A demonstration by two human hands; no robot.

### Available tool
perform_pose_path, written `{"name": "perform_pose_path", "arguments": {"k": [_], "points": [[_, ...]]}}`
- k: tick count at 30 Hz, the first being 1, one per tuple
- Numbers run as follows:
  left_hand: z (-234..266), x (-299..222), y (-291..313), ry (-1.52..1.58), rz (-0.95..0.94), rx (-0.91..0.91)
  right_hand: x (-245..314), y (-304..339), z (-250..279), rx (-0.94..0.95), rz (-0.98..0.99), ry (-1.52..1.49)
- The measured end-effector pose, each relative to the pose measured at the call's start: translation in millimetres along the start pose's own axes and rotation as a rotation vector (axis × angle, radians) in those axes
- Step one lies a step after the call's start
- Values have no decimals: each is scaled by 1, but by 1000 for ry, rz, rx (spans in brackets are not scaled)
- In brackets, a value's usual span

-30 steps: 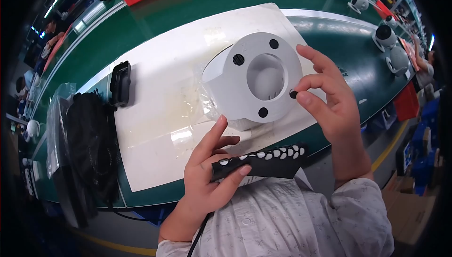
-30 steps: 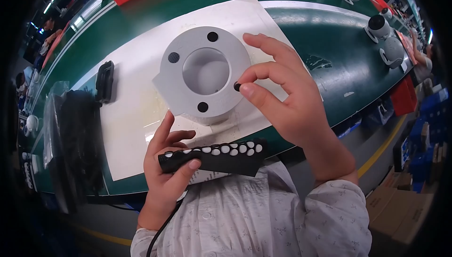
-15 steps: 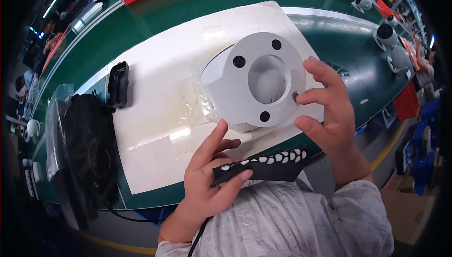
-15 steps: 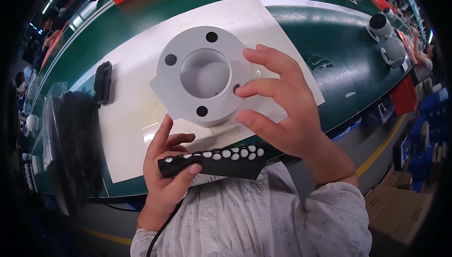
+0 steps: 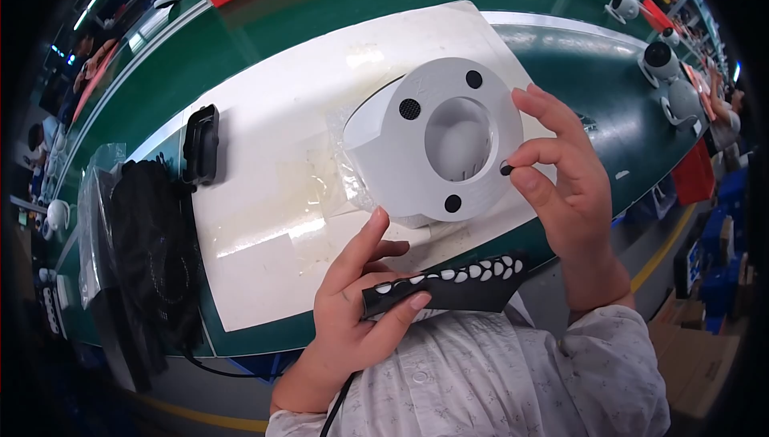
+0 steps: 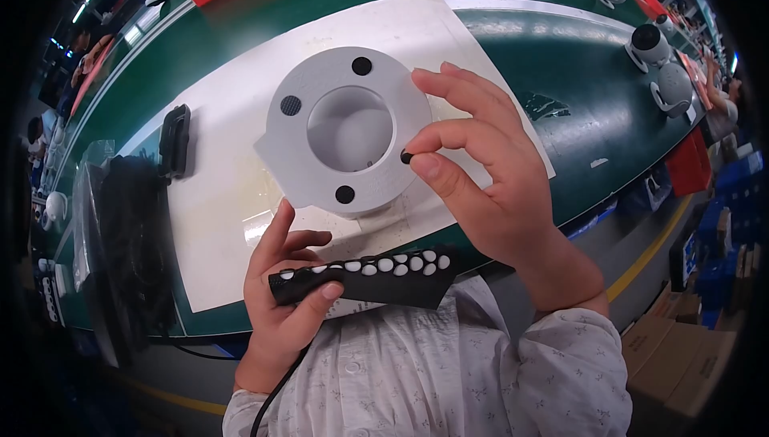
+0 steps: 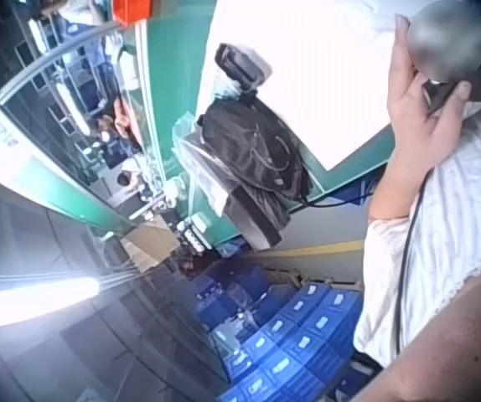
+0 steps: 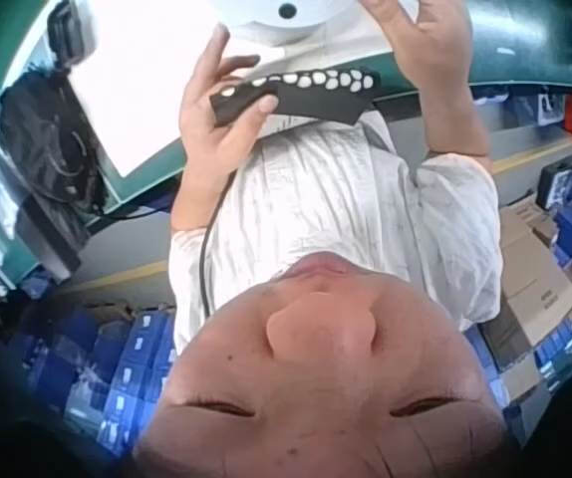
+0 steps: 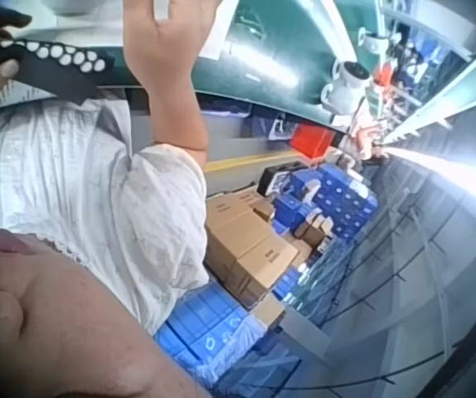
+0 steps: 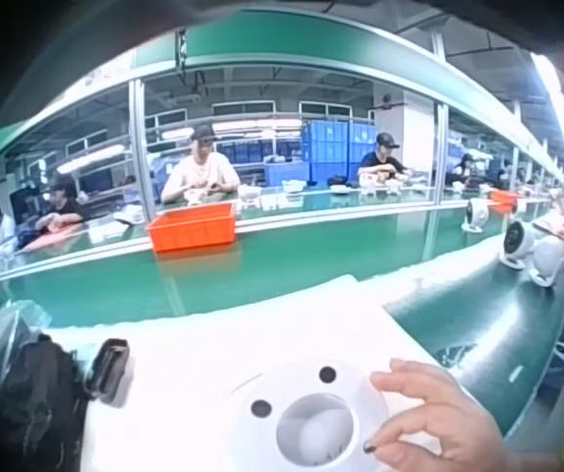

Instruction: Assembling rubber components onto security camera housings on a factory assembly line.

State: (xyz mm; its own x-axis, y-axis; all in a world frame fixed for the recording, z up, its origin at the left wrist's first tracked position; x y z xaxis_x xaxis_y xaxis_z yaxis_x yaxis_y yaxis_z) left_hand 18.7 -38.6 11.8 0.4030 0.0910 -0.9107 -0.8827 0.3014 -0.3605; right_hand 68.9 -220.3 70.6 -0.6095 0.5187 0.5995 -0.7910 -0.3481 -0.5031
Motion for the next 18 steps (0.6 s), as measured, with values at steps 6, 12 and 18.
{"name": "perform_pose_path", "arguments": {"k": [6, 12, 18], "points": [[0, 1, 0, 5, -23, -5, -3, 4, 0, 27, -73, -101], [0, 0, 0, -6, -27, -3, -19, 9, -7, 18, -221, -445], [0, 1, -1, -2, -20, 6, -29, 9, -14, -52, -166, -721]]}}
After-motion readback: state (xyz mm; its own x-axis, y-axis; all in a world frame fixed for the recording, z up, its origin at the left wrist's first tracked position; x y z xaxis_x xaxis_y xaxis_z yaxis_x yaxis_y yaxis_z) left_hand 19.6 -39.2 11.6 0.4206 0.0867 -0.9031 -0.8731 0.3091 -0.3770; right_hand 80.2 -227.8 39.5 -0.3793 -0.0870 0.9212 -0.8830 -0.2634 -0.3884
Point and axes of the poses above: each hand's wrist, its own y-axis away from the middle knuckle, its own z-axis out of the back of the hand, x = y × z, the point moved 8 cm from there along -y, towards the middle knuckle, and after that the axes turned 6 degrees about x, right-handed, at the moved point
